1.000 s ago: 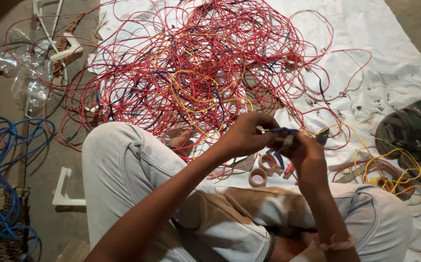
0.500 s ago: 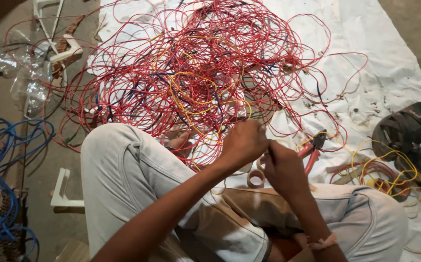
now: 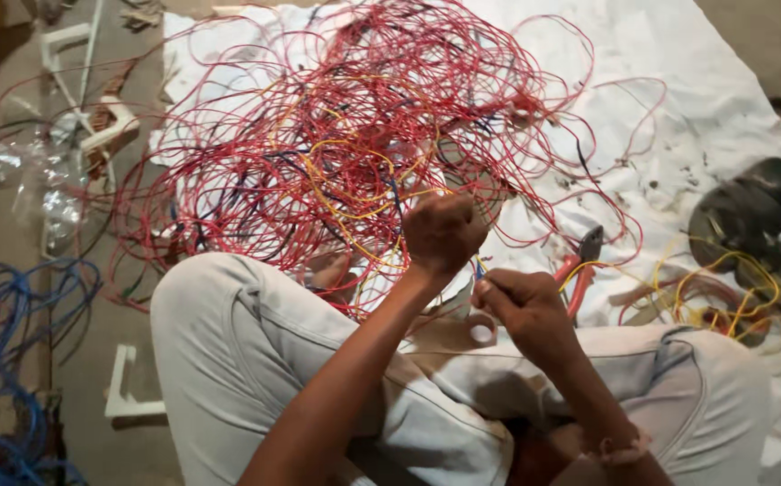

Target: The person sits on the floor and wraps electrical tape around the ends of individual wires. They repeatedly pull tape from a roll, wrap it around wire ends, and tear it off, handling multiple wires one at a time.

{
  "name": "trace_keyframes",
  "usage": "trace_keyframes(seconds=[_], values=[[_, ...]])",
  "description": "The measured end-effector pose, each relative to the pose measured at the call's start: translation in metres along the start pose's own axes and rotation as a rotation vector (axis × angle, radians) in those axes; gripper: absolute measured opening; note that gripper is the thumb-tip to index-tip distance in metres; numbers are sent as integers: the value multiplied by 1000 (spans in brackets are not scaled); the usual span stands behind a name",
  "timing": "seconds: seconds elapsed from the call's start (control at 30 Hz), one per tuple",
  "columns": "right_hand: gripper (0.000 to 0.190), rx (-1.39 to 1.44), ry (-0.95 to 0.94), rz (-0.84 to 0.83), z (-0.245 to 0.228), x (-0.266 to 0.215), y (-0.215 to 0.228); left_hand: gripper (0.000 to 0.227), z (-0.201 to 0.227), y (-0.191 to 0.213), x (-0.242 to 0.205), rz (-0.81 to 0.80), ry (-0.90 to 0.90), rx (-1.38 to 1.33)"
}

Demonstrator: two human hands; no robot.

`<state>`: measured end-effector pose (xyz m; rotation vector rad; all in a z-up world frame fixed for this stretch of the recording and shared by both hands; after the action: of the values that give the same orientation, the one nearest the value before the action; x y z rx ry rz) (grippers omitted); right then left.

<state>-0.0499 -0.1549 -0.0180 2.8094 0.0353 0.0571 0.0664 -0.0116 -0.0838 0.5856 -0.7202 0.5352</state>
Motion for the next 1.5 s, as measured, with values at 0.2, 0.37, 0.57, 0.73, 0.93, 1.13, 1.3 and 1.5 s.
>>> trace_keyframes(seconds=[0.2,0.37,0.57,0.73,0.93,1.13,1.3,1.5], values=[[18,-274,18,-97,-39,-6,11,30,-27,14,20,39,216,163],[26,-837,-119,95,-62,-6,53,42,-22,23,55,-359,663,1],[29,-1117,437,510,3,-23,214,34,-29,4,51,-571,444,-198],[22,-1247,-189,683,129,-128,347,28,-30,-18,36,-498,307,-93],[33,-1002,-457,578,219,-112,403,28,-11,-6,24,-769,332,-447],[23,-970,-89,686,239,-58,380,23,-17,-3,21,-901,345,-384],[25,-787,-146,641,223,-53,362,17,-21,-13,17,-766,391,-303],[25,-838,-363,721,240,-46,362,37,-23,-16,14,-687,491,-350]])
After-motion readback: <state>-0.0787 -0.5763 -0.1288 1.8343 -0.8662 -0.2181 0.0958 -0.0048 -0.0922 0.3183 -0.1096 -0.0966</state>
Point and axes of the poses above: each hand's wrist, its own x-axis towards the middle knuckle, its own y-axis out of the back of the hand, z = x × y, the point moved 1 cm from there along x, towards the middle knuckle, and after that the axes turned 11 degrees about z, right-handed, at the moved point
